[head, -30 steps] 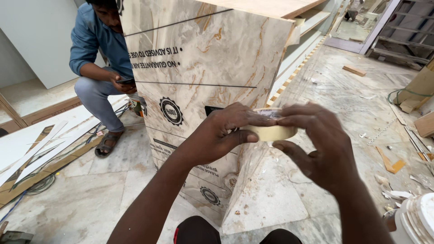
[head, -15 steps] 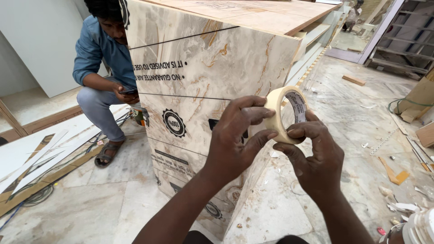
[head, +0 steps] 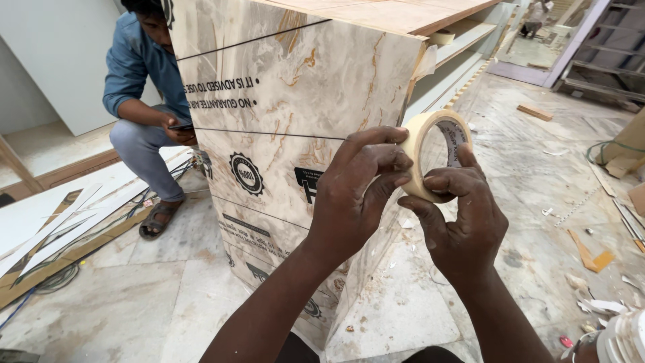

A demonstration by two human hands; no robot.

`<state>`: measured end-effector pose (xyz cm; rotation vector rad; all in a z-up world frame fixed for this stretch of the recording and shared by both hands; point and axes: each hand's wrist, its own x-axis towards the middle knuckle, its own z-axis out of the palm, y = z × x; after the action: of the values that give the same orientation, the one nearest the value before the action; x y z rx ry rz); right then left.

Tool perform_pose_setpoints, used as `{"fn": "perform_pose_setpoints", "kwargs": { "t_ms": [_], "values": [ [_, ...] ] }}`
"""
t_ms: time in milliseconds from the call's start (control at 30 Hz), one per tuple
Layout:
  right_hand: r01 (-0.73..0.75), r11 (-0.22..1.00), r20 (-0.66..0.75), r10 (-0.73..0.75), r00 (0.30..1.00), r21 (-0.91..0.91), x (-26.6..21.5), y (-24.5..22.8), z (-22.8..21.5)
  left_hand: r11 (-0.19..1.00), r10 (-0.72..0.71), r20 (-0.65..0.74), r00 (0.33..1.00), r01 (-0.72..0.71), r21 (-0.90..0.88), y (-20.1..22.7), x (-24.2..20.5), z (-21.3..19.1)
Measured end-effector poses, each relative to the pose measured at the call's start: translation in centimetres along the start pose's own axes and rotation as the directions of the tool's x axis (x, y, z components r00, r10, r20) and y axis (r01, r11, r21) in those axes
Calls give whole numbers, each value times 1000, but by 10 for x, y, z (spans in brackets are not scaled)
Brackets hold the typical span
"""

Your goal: The person applies masking tape to the vertical edges of a large furniture unit covered in protective film. They repeatedly tear off strips of tape and press them along the seams to secure the film in place.

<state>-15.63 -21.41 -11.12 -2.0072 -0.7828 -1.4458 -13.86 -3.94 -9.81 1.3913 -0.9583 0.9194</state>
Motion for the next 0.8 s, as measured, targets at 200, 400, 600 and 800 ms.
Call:
{"fn": "perform_pose_setpoints", "kwargs": {
  "t_ms": [200,400,600,800],
  "values": [
    [12,1000,9,-12,1000,-10,3,12,-9,995,49,-17,999,-47,93,0,2,12],
    [10,1000,50,-12,999,25,10,25,-19,955,168,-60,984,-147,258,0,6,28],
    [127,990,80,-122,989,-64,21,36,-35,884,253,52,966,-253,394,-2,7,33],
    [18,1000,211,-21,977,14,36,53,-47,954,-264,-32,964,266,135,5,18,31]
  ]
}}
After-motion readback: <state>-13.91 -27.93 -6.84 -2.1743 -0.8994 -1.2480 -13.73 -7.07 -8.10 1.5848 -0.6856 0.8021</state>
